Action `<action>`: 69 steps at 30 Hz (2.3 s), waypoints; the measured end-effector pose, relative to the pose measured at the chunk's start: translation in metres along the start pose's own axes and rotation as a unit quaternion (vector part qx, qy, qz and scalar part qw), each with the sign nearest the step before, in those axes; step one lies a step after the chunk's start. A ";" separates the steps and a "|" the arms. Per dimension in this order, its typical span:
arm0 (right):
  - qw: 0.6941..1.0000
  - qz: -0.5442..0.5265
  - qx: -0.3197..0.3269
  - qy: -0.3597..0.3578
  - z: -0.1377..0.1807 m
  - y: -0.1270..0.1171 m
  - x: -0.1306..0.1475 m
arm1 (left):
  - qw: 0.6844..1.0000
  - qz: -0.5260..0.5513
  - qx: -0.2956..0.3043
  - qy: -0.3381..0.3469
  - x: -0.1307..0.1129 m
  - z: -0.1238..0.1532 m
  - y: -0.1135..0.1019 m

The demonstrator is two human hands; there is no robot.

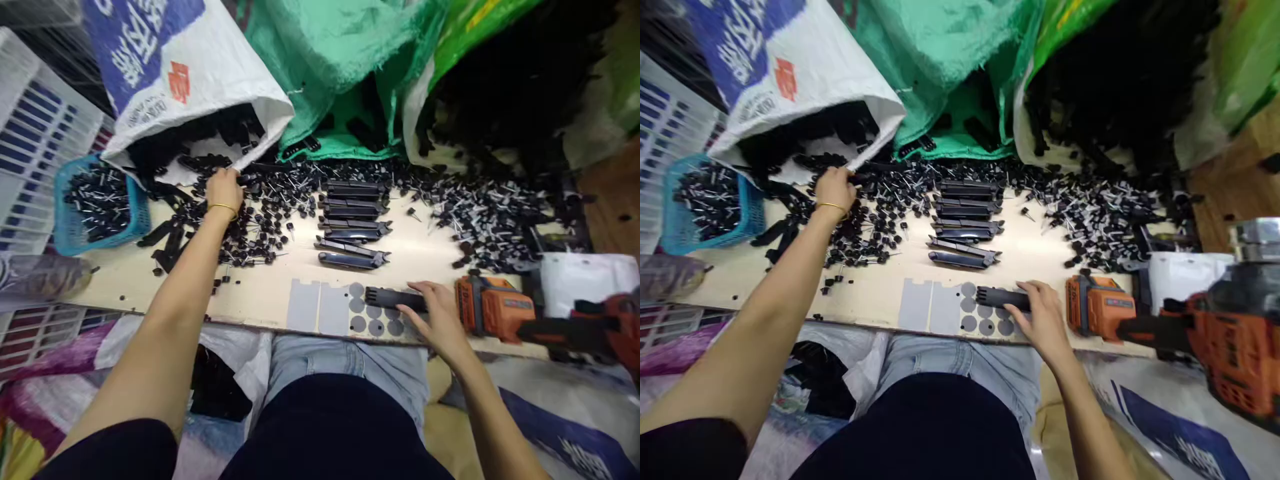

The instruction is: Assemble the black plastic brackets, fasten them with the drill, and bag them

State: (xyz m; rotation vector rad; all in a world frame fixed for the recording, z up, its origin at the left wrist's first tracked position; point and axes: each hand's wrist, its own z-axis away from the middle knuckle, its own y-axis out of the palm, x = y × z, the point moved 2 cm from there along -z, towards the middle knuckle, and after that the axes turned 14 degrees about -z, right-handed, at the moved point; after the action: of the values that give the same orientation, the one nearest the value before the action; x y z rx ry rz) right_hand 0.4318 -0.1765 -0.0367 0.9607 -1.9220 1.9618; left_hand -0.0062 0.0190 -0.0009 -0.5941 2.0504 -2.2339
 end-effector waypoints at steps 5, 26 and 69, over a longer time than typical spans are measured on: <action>0.994 -0.035 0.091 0.043 -0.012 0.026 0.015 | 0.987 0.055 -0.048 0.142 0.034 0.066 -0.033; 0.989 0.024 0.122 0.077 -0.022 0.060 0.067 | 0.897 0.335 -0.129 0.258 -0.117 0.252 0.059; 0.978 -0.174 0.039 0.105 -0.001 0.073 0.066 | 0.884 0.361 -0.111 0.277 -0.143 0.254 0.064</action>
State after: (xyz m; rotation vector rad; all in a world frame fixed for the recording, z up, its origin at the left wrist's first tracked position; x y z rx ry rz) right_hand 0.3387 -0.2019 -0.0564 0.9860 -1.4602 1.8593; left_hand 0.1909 -0.1880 -0.0864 0.7983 2.2242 -1.8227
